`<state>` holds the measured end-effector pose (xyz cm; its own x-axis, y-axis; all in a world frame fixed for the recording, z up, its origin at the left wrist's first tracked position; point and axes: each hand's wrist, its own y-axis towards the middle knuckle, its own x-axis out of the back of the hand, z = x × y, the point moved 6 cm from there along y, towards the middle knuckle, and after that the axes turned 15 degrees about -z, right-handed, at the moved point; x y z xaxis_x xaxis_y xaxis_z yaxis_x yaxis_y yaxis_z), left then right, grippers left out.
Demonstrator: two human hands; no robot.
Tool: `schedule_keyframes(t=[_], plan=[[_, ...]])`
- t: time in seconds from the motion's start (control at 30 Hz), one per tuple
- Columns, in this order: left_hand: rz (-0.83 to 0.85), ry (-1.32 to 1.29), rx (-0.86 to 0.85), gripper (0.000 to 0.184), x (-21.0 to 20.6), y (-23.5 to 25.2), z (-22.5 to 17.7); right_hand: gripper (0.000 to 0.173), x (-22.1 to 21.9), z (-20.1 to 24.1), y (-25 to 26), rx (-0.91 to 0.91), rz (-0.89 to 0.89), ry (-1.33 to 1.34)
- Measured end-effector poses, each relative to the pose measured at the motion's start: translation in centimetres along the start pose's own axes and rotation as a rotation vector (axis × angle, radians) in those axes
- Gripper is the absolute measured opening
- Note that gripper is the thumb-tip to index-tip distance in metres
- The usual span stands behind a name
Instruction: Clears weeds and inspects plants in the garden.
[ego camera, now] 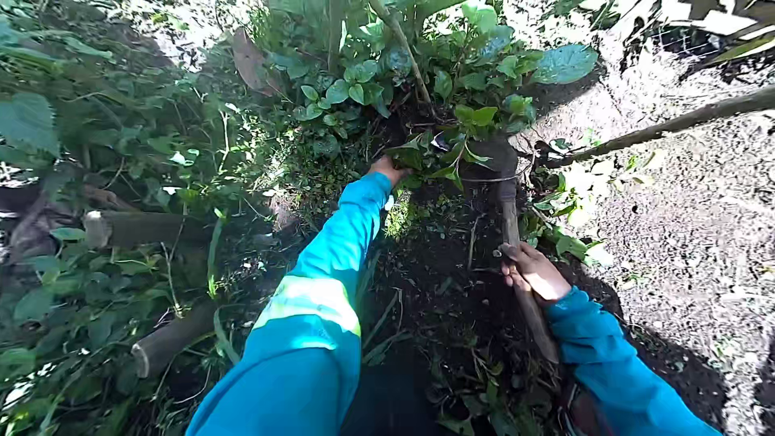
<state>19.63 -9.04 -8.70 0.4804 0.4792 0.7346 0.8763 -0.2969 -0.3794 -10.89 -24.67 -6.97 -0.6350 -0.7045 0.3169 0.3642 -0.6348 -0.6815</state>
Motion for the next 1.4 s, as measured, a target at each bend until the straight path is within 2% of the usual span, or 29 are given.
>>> schedule_keyframes(t=[0.07,0.13,0.23,0.3,0.37,0.43,0.5,0.57,0.67,0.77,0.87,0.97,1.07,1.17,1.27,1.33,1.4], plan=[[0.067,-0.075,0.056,0.056,-1.2,1.1,-1.5,0.023,0.6,1.1,-0.6,-0.052,0.032,0.042],[0.049,-0.032,0.066,0.046,0.7,1.1,-4.0,0.024,0.9,1.6,-0.8,-0.056,0.070,0.055],[-0.023,-0.074,0.052,0.053,4.9,0.6,-8.5,0.022,0.5,0.7,-0.4,-0.041,0.074,0.046],[-0.063,-0.109,-0.018,0.051,6.7,0.2,-11.8,0.031,-0.6,-0.3,0.4,-0.012,0.025,-0.026],[-0.021,-0.082,-0.153,0.044,7.4,-0.1,-14.6,0.043,-2.7,-2.0,1.2,0.005,0.017,-0.192],[-0.009,-0.226,-0.123,0.040,6.7,-0.7,-16.3,0.053,-4.8,-5.6,0.5,0.008,0.095,-0.390],[0.014,-0.377,-0.048,0.039,6.4,-1.2,-17.1,0.059,-5.6,-9.3,-1.8,-0.005,0.182,-0.524],[0.011,-0.382,-0.023,0.038,6.6,-1.9,-17.4,0.056,-4.9,-11.0,-3.1,0.002,0.172,-0.518],[-0.022,-0.297,-0.024,0.033,8.1,-3.8,-17.4,0.052,-3.3,-7.6,-1.2,0.075,0.006,-0.420],[-0.008,-0.287,-0.060,0.025,8.8,-4.2,-17.3,0.058,-4.0,-4.3,2.0,0.074,-0.097,-0.449],[0.012,-0.389,-0.079,0.021,9.0,-4.6,-17.4,0.058,-5.6,-7.6,0.9,0.049,-0.060,-0.485],[0.002,-0.478,-0.065,0.020,9.4,-5.0,-17.4,0.054,-3.5,-10.9,-2.1,0.015,-0.028,-0.497],[0.002,-0.487,-0.045,0.019,9.6,-5.8,-17.5,0.050,-2.5,-8.5,-1.7,0.042,-0.099,-0.402],[0.027,-0.436,-0.083,0.022,9.6,-6.9,-17.9,0.053,-5.1,-4.5,1.1,0.054,-0.139,-0.362],[0.043,-0.404,-0.130,0.023,9.6,-7.4,-18.9,0.058,-7.8,-8.0,-0.8,0.035,-0.007,-0.491],[0.060,-0.400,-0.168,0.024,9.6,-8.0,-20.3,0.056,-7.2,-10.6,-3.3,0.009,0.049,-0.521],[0.064,-0.339,-0.210,0.026,9.9,-8.3,-21.4,0.051,-6.2,-9.6,-3.6,-0.003,0.026,-0.440]])
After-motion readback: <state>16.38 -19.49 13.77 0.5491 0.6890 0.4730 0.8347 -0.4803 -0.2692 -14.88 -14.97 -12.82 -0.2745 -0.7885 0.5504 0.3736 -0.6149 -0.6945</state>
